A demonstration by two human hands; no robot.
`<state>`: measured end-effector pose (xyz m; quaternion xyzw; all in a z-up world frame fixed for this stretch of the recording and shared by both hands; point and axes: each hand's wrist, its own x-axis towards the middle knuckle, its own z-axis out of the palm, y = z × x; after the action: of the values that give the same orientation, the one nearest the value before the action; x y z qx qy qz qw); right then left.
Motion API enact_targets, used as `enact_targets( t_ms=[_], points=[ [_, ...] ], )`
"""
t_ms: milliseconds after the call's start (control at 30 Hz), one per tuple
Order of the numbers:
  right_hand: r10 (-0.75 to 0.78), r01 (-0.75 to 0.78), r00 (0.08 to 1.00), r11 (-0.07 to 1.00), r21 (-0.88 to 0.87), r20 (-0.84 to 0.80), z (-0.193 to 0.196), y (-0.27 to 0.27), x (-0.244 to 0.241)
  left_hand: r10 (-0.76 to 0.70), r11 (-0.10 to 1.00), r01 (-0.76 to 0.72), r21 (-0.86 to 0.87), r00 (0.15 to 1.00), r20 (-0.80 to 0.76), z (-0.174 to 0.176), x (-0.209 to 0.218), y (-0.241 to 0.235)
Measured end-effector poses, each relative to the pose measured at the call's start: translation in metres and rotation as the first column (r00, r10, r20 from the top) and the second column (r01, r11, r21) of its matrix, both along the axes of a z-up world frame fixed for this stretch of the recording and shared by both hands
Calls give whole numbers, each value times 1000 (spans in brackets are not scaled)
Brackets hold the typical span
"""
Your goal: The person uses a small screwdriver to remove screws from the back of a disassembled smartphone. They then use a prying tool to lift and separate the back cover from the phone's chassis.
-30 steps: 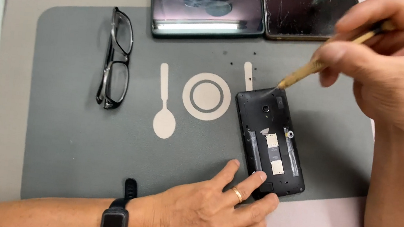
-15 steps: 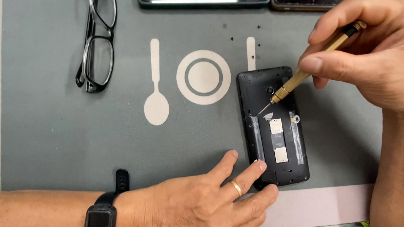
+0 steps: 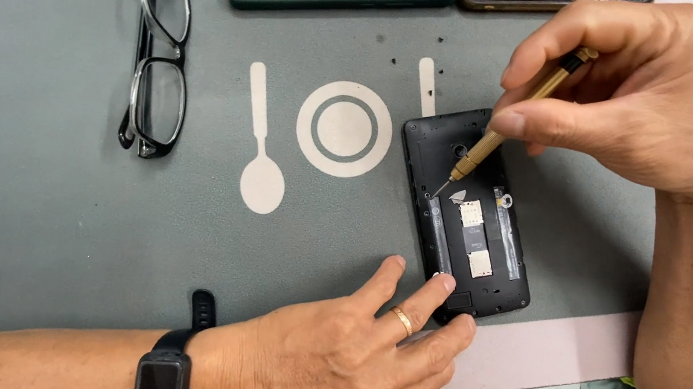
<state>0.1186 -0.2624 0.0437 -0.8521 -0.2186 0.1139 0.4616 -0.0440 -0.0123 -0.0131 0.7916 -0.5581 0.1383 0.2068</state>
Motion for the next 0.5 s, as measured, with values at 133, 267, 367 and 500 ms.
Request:
enact_targets(
  t_ms=[133,267,367,500],
  points=[
    [-3,4,1000,1000,26,-23,-3,-1,1,-12,1000,12,11,1000,-8,0,1,1],
    [9,-9,1000,1000,8,-26,0,0,2,-13,999,12,37,1000,7,0,1,1],
    [27,-27,999,1000,3,-30,0,0,2,-13,999,12,36,1000,16,0,1,1],
    [24,-24,998,1000,11,-53,1,2,2,-19,999,18,45,1000,16,-1,2,1]
  ],
)
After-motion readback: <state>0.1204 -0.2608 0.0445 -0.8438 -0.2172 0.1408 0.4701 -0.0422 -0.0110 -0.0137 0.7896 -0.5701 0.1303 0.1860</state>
